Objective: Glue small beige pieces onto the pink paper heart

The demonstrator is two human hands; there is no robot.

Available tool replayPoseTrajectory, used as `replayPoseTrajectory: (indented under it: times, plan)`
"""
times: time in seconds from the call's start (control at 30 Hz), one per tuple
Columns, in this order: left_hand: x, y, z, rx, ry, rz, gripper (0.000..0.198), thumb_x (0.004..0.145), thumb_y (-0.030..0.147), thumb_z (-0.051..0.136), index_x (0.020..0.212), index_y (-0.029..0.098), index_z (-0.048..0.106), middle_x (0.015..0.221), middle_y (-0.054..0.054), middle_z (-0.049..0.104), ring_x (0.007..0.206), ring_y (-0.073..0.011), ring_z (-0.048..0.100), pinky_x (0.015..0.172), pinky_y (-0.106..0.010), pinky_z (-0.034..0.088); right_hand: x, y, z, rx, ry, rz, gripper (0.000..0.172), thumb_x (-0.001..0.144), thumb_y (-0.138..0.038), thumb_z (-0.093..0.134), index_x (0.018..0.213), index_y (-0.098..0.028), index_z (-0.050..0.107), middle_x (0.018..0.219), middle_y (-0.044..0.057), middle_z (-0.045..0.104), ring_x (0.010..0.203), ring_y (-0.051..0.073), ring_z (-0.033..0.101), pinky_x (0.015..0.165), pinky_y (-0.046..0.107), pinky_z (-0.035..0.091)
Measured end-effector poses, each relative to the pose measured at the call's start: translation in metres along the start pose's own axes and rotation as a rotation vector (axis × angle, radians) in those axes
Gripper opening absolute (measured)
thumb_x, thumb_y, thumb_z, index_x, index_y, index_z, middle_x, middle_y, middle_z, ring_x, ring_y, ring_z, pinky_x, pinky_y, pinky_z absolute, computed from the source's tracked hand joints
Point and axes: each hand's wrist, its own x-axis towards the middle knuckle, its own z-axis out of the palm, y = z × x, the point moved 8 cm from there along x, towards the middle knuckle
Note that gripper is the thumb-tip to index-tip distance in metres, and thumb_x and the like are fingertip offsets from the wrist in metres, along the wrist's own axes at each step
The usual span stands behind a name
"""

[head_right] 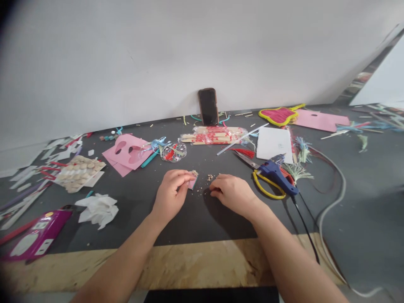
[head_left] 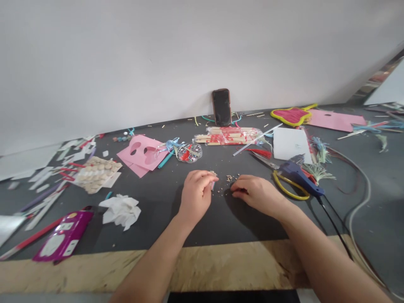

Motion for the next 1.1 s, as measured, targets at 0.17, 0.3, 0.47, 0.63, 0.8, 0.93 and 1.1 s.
replayPoseTrajectory:
  times: [0.17,0.3,0.47,0.63,0.8,0.93,1.1]
  plan:
    - [0.000,-0.004,-0.008,0.126,0.054,-0.072,0.028,0.082,0.006,0.051,0.089,0.025,0.070,0.102,-0.005,0.066,0.104,-0.0234,0.053,0.094,-0.042,0.041,0.001,-0.007,0.006,-0.051,0.009,0.020,0.014,0.086,-0.015,0.053,0.083,-0.020,0.065,0.086,0.003,0.065,0.080,0.015,0.060,0.064,0.023,0.040]
    - [-0.001,-0.005,-0.013,0.192,0.091,-0.103,0.031,0.080,0.005,0.052,0.089,0.028,0.071,0.107,-0.005,0.064,0.109,-0.0257,0.050,0.095,-0.045,0.037,0.003,-0.009,0.010,-0.051,0.027,0.015,0.016,0.091,-0.019,0.050,0.090,-0.021,0.066,0.092,0.003,0.066,0.085,0.015,0.060,0.069,0.023,0.043]
    - [-0.001,-0.009,-0.011,0.263,0.082,-0.109,0.036,0.078,0.002,0.051,0.087,0.030,0.071,0.110,-0.003,0.065,0.112,-0.0273,0.048,0.093,-0.047,0.034,-0.003,-0.025,0.014,-0.180,-0.039,-0.061,0.024,0.091,-0.018,0.048,0.100,-0.025,0.069,0.095,0.004,0.067,0.091,0.019,0.059,0.072,0.026,0.045]
    - [-0.001,-0.011,-0.008,0.286,0.078,-0.091,0.039,0.075,-0.001,0.050,0.088,0.030,0.071,0.111,-0.002,0.065,0.113,-0.0279,0.047,0.093,-0.048,0.032,-0.017,-0.045,0.021,-0.487,-0.119,-0.035,0.040,0.082,-0.007,0.048,0.119,-0.016,0.061,0.103,0.012,0.064,0.090,0.026,0.057,0.067,0.033,0.049]
    - [-0.002,-0.009,-0.009,0.263,0.088,-0.083,0.039,0.074,-0.001,0.050,0.086,0.030,0.071,0.111,-0.003,0.065,0.113,-0.0285,0.047,0.093,-0.049,0.031,-0.029,-0.051,0.028,-0.481,-0.116,-0.093,0.042,0.080,-0.003,0.045,0.119,-0.010,0.059,0.106,0.014,0.062,0.092,0.027,0.055,0.074,0.036,0.051]
    - [-0.001,-0.010,-0.013,0.228,0.113,-0.104,0.038,0.074,-0.001,0.050,0.083,0.029,0.071,0.109,-0.003,0.066,0.112,-0.0282,0.048,0.093,-0.049,0.031,-0.034,-0.050,0.026,-0.402,-0.081,-0.108,0.055,0.074,0.002,0.044,0.126,-0.011,0.054,0.114,0.013,0.059,0.098,0.025,0.052,0.082,0.036,0.049]
    - [-0.001,-0.009,-0.014,0.199,0.108,-0.106,0.036,0.075,0.001,0.051,0.082,0.029,0.072,0.108,-0.004,0.066,0.113,-0.0288,0.047,0.093,-0.049,0.030,-0.029,-0.057,0.026,-0.477,-0.075,-0.079,0.054,0.078,-0.002,0.046,0.129,-0.017,0.051,0.117,0.011,0.059,0.097,0.026,0.052,0.078,0.036,0.048]
